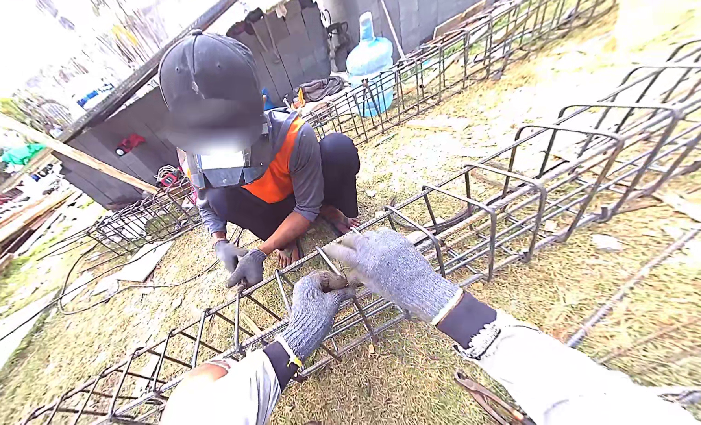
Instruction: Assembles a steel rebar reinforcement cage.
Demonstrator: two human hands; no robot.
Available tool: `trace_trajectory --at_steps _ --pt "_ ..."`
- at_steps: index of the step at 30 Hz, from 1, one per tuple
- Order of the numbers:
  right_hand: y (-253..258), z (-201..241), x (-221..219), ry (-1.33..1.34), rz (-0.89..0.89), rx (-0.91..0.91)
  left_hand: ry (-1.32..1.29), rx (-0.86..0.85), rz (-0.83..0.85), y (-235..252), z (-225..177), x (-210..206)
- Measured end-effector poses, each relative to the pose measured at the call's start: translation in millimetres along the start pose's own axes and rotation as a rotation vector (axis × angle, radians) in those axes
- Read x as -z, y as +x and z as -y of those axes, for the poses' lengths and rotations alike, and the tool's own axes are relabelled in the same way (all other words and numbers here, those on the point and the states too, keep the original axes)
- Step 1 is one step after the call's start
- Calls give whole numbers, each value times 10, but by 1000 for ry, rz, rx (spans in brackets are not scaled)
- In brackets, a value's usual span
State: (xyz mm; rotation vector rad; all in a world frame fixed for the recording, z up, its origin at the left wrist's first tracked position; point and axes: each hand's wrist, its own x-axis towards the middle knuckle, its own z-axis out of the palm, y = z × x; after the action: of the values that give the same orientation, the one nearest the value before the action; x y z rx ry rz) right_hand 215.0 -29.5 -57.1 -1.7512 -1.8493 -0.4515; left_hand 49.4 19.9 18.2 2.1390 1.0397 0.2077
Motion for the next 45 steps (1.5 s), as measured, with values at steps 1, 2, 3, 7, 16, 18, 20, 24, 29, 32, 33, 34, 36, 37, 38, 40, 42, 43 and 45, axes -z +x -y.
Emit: trace_trajectory --at_steps 1,2,3,7,16,18,20,24,29,32,33,34,36,37,38,40,42,43,45 --pt "-22 12 -8 53 19 -90 13 42 21 -90 -177 69" --pt "-64 20 -22 106 48 -179 14 41 21 -118 -214 88" --pt "-126 21 -61 151 67 -232 6 7 10 -97 -147 68" --pt "-353 71 -239 163 -12 -202 -66 -67 8 -26 6 29" --pt "-351 283 -274 161 121 -238 -369 -92 -37 376 753 -185" --pt "-361 298 -292 190 133 -271 -415 -36 -32 392 695 -154" --pt "-356 296 -298 217 130 -304 -387 5 -46 435 660 -154" --pt "-309 317 -331 216 82 -366 -351 42 -48 501 663 -188" --pt "-326 361 -369 157 12 -391 3 -3 -139 553 768 -169" --pt "-344 380 -394 139 -16 -409 252 -24 -152 500 761 -66" --pt "-338 386 -384 148 -8 -423 328 -30 -140 480 750 -27" --pt "-331 394 -364 170 20 -447 395 -29 -117 450 734 9" --pt "-302 402 -272 227 120 -505 499 -60 -77 404 750 41" --pt "-277 392 -214 258 183 -537 534 -75 -53 383 758 50" --pt "-249 371 -161 281 242 -562 558 -83 -28 357 756 55" --pt "-168 305 -42 302 368 -593 588 -82 13 300 714 50" --pt "-74 217 49 296 482 -580 598 -75 36 236 672 6" --pt "-26 181 76 284 522 -563 593 -69 40 196 643 -33" --pt "75 116 105 227 575 -504 559 -32 35 90 574 -169"
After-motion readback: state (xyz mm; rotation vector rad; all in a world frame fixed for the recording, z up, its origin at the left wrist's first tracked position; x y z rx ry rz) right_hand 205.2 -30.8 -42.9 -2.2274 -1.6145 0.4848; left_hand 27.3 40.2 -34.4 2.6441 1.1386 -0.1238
